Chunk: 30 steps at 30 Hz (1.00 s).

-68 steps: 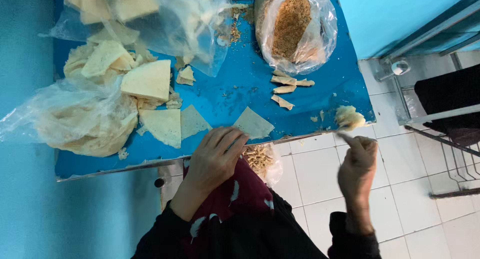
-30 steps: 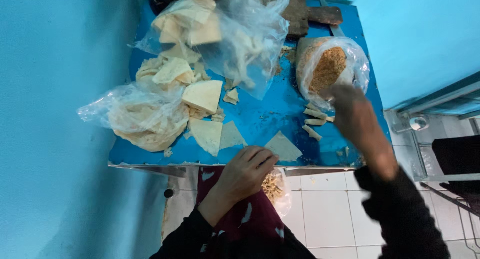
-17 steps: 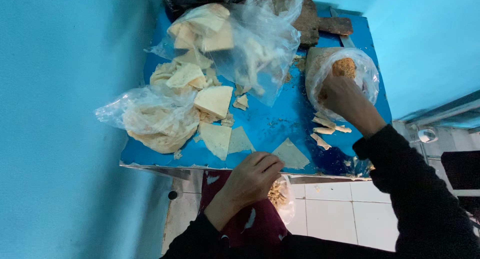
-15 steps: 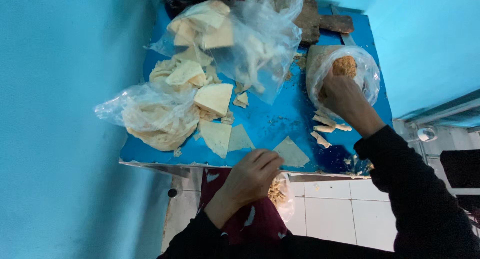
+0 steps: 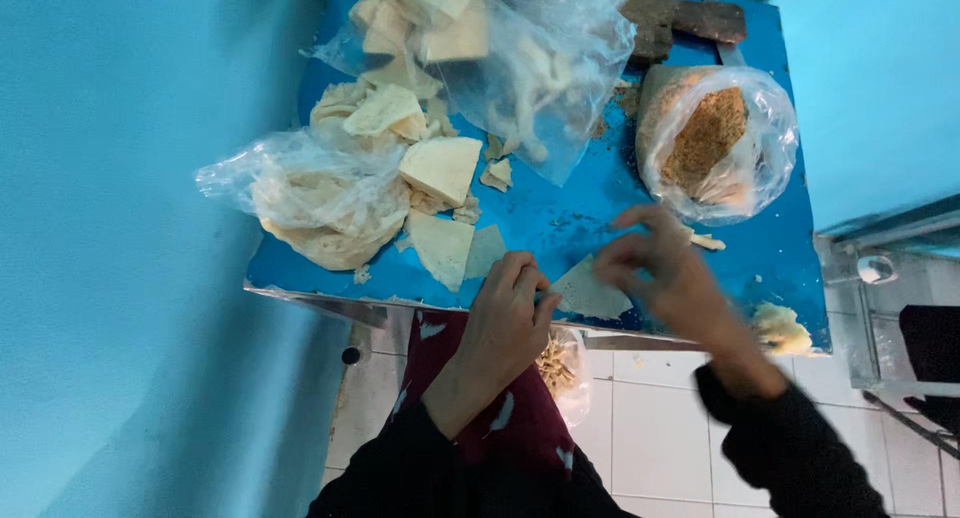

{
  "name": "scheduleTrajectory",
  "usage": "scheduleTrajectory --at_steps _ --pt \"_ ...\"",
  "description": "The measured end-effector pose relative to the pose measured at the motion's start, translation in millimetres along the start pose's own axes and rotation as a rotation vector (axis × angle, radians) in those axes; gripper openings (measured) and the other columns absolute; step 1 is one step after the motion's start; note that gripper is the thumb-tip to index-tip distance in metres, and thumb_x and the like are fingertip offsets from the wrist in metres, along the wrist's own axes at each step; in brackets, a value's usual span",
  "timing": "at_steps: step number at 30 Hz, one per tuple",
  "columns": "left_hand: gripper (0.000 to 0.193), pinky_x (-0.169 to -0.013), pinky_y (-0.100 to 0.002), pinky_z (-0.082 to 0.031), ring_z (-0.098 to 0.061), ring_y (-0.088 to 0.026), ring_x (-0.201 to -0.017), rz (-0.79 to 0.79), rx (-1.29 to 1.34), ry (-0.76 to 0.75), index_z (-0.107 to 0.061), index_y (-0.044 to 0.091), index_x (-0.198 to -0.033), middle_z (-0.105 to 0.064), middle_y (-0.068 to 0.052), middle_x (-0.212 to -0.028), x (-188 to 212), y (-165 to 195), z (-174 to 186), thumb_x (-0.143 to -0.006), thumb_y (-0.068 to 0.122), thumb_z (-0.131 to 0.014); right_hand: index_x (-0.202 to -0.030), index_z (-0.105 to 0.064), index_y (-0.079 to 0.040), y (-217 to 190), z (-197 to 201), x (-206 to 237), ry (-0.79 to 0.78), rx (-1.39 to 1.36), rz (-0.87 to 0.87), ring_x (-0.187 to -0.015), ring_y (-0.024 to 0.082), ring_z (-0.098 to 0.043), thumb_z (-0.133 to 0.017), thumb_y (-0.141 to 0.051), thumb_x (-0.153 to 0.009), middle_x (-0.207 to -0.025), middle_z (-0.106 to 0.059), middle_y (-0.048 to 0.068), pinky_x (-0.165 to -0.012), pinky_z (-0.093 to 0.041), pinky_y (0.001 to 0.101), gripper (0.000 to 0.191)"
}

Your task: The person tears small pieces from flat sheets of dough on a blue table and rolls and shapes them between the fingers into small elongated pieces, occasionally reaching into a plastic bag of brown powder. Shaped pieces accumulate on the table.

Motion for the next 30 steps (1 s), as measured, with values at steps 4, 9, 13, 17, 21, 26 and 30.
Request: scheduleTrajectory --at_steps 4,9,13,17,21,26,30 --pt "0.02 -0.08 -0.045 -0.05 -0.059 -0.034 -0.098 0.026 0.004 -0.024 -0.058 -0.001 -0.093 -0.052 -0.015 -0.106 -1.9 1.3 1.3 -0.09 0.005 -0.076 -0.121 -0.049 -0.005 1.9 -42.5 19.0 0.069 0.524 0.327 -0.102 0.029 -0.073 -0.074 -0.001 -0.092 -0.11 -0.072 0.013 -0.082 -0.056 0.0371 0.038" --pt "0.017 -0.079 -0.046 -0.05 -0.06 -0.034 -0.094 0.054 -0.001 -0.039 -0.058 0.0 -0.09 -0.052 -0.015 -0.103 -4.3 -1.3 1.4 -0.089 0.005 -0.075 -0.14 -0.05 -0.004 -6.1 -32.7 58.4 0.05 0.927 0.509 -0.11 0.038 -0.067 -0.058 0.016 -0.07 -0.123 -0.068 0.02 -0.093 -0.055 0.0458 0.073" --pt "0.017 -0.08 -0.046 -0.05 -0.059 -0.034 -0.096 0.035 0.004 0.015 -0.058 0.001 -0.091 -0.054 -0.015 -0.104 -2.4 -0.4 1.0 -0.088 0.005 -0.074 -0.137 -0.052 -0.013 0.5 -22.0 76.9 0.2 0.949 0.319 -0.111 0.035 -0.067 -0.059 0.017 -0.076 -0.128 -0.069 0.018 -0.095 -0.055 0.0462 0.069" --pt "0.016 -0.079 -0.046 -0.051 -0.061 -0.035 -0.093 0.068 -0.036 -0.042 -0.057 0.002 -0.092 -0.058 -0.015 -0.095 -3.6 2.3 -2.1 -0.091 0.007 -0.072 -0.147 -0.044 -0.004 9.4 -23.9 71.1 0.326 0.641 0.164 -0.103 0.031 -0.071 -0.068 0.006 -0.089 -0.111 -0.072 0.014 -0.085 -0.057 0.0436 0.064" --pt "0.011 -0.076 -0.046 -0.053 -0.066 -0.035 -0.091 0.123 0.055 -0.072 -0.058 0.003 -0.097 -0.066 -0.015 -0.092 -4.3 8.3 -2.9 -0.095 0.008 -0.068 -0.149 -0.038 -0.003 1.8 -32.7 61.6 0.275 0.833 0.303 -0.101 0.036 -0.07 -0.064 0.01 -0.091 -0.105 -0.072 0.016 -0.085 -0.058 0.0461 0.065" --pt "0.016 -0.083 -0.043 -0.056 -0.069 -0.035 -0.1 0.066 0.215 -0.02 -0.062 0.002 -0.117 -0.071 -0.017 -0.108 3.3 17.7 -0.8 -0.101 0.004 -0.062 -0.151 -0.031 -0.005 -10.1 -34.6 62.5 0.244 0.642 0.268 -0.105 0.032 -0.073 -0.061 0.015 -0.09 -0.114 -0.069 0.022 -0.083 -0.061 0.0419 0.071" --pt "0.03 -0.089 -0.044 -0.055 -0.067 -0.034 -0.108 0.027 0.176 -0.088 -0.063 0.002 -0.125 -0.071 -0.016 -0.113 5.0 19.8 -4.5 -0.095 -0.003 -0.064 -0.149 -0.032 -0.004 -19.8 -37.6 57.8 0.239 0.638 0.304 -0.115 0.036 -0.07 -0.06 0.018 -0.087 -0.125 -0.066 0.024 -0.087 -0.061 0.0426 0.072"
Point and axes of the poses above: each hand's wrist, its own x-axis away from the middle knuckle, its own z-axis out of the back of the hand, y = z × x, the point moved 3 cm from there along -x, towards the middle knuckle
